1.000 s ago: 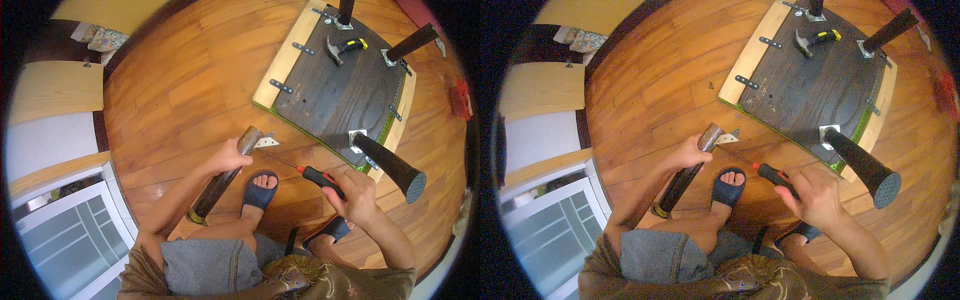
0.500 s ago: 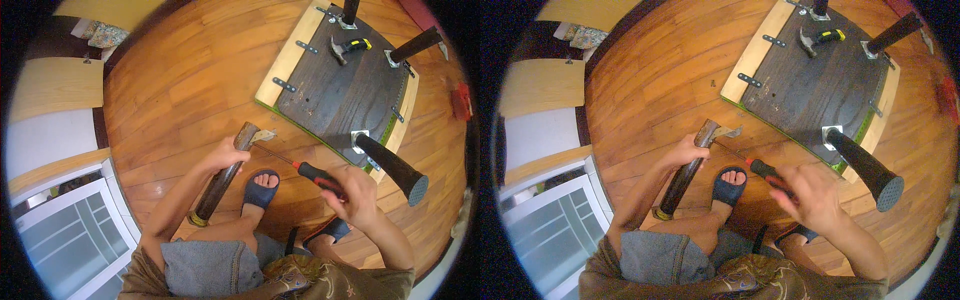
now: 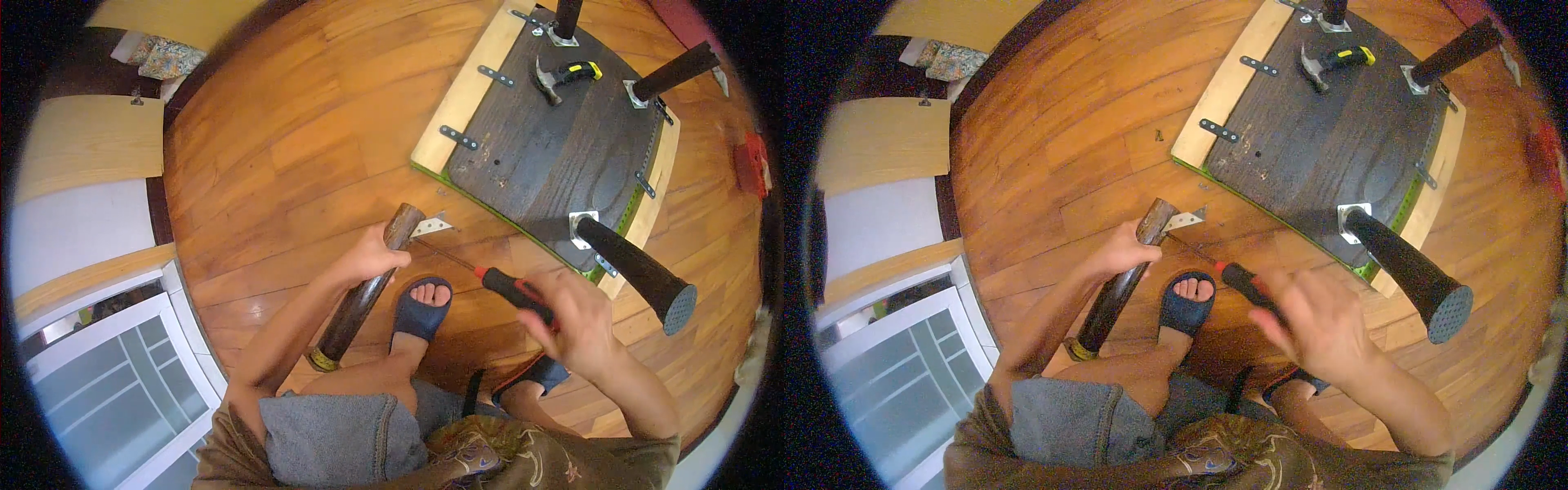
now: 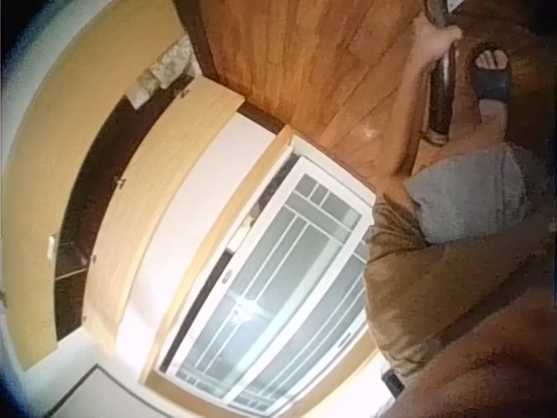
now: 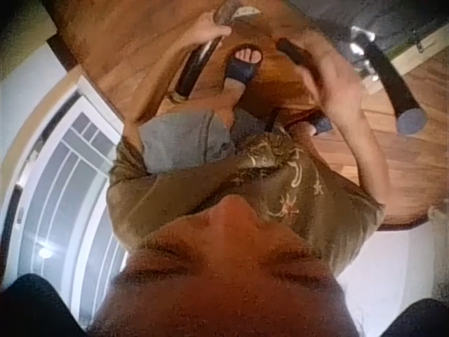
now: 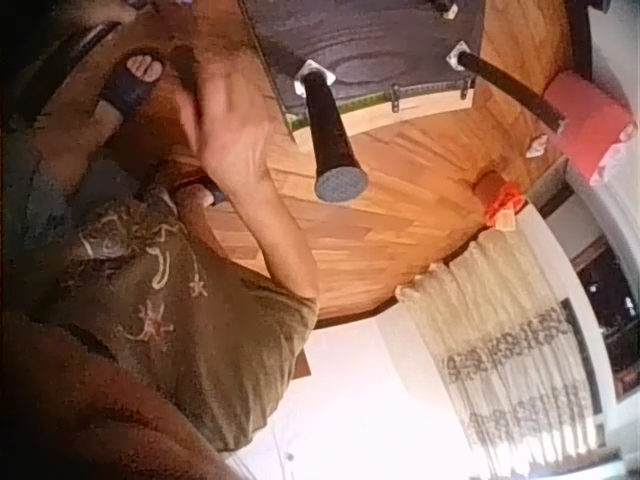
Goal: The person unscrews metal brackets and legs from a wooden tabletop using a screwdriver and removes them by hand.
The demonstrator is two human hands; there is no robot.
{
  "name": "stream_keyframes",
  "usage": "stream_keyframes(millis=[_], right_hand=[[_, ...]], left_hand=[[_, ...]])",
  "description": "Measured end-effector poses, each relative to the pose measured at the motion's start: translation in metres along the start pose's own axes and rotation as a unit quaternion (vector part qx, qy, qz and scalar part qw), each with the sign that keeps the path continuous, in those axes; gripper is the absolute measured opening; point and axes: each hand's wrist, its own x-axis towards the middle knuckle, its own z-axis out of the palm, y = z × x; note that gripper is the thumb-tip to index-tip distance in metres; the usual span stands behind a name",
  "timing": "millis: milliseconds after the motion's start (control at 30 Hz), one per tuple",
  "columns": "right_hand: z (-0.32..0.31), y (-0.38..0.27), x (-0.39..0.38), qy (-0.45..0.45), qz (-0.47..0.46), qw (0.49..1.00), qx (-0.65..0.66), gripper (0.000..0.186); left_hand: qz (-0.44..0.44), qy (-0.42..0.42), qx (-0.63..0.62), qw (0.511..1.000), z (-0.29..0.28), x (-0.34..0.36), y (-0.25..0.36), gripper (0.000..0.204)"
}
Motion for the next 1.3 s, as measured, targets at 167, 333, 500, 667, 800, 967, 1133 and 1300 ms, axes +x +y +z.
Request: stream_keyframes(millis=[167, 333, 500, 667, 800, 967, 1133, 1300], right_hand=[[-0.004, -0.013, 0.006, 0.021, -0.045, 0.998, 0.03, 0.05], [-0.001, 0.004, 0.008, -0.015, 0.384, 0.873, 0.3, 0.045], [0.01, 0.006, -0.006, 0.01, 0.136, 0.986, 0.097, 0.028], [0.003, 0.005, -0.002, -0.157, -0.154, 0.966, -0.137, 0.043], [0.016, 0.011, -0.006, -0.006, 0.063, 0.998, 0.027, 0.043], [0.011, 0.022, 0.016, -0.119, 0.549, 0.666, 0.491, 0.046], [0.038, 0.029, -0.008, -0.137, 0.354, 0.855, 0.355, 0.024], [0.03, 0.024, -0.011, -0.079, -0.043, 0.989, -0.118, 0.035]], left_hand=[[0.012, -0.021, 0.023, 0.999, 0.002, 0.011, -0.015, 0.037], [0.027, 0.073, 0.06, 0.995, 0.005, 0.015, -0.022, 0.03], [0.029, 0.069, 0.062, 0.995, 0.003, 0.013, -0.013, 0.03], [-0.023, -0.009, 0.018, 1.0, -0.01, 0.018, -0.024, 0.028], [-0.007, -0.005, 0.034, 0.999, -0.003, 0.019, -0.019, 0.029], [0.067, 0.09, 0.08, 0.991, 0.001, 0.026, -0.034, 0.032], [0.02, 0.025, 0.033, 0.999, -0.007, 0.021, -0.017, 0.028], [-0.024, -0.053, 0.019, 0.998, -0.015, 0.017, -0.019, 0.024]])
